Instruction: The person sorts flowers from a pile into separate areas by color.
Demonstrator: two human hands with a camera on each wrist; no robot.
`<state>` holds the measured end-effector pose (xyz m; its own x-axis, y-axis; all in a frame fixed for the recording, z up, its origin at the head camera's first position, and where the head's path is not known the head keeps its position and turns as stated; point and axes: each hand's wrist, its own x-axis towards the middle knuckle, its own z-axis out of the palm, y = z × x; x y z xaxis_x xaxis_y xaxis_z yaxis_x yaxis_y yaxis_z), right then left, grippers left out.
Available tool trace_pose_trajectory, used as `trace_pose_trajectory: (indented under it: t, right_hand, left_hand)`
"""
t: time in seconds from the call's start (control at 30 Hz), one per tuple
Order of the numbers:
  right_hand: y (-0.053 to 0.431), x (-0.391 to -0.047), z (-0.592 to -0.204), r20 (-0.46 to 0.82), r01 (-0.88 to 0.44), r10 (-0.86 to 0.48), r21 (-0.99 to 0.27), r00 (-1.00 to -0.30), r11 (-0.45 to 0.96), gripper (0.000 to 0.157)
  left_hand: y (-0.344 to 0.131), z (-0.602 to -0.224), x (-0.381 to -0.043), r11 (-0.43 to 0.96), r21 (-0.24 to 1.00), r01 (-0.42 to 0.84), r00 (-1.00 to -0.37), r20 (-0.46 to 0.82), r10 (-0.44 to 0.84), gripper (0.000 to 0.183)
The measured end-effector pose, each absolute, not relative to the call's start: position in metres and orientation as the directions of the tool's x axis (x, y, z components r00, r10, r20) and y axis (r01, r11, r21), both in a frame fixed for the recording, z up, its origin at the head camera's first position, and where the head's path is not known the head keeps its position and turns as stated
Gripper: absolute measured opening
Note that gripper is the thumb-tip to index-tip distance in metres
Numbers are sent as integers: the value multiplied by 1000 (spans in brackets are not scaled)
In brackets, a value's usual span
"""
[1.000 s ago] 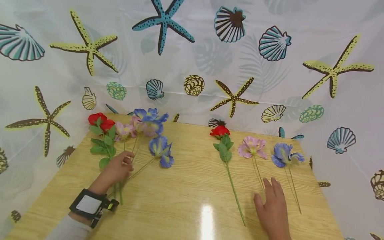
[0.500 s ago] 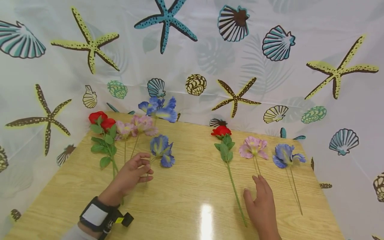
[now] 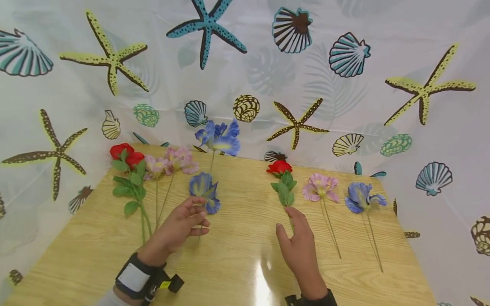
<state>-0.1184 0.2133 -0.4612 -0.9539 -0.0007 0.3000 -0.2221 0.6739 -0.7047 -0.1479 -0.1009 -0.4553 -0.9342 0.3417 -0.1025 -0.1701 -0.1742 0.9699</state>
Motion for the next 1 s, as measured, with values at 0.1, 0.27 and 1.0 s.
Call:
trace_pose_trajectory:
  t: [0.1,0.27,1.0]
  right_hand:
    - [195,-123,-455,284,-232,-9,-766,-959,600,47]
    - [168,-128,-444,260,-254,-45,-870,-965,422,43]
    - [136,-130,-422,276,-283,-63,-938,-959,197,40]
  left_hand:
    - [-93,-454,-146,-186,968,-169,-927,-92,364,41]
    - [-82,-455,-142,-212,962,-174,-922,-84,378,37]
    - [-27,-464,-116,-211,942,-261,-859,-127,495,27]
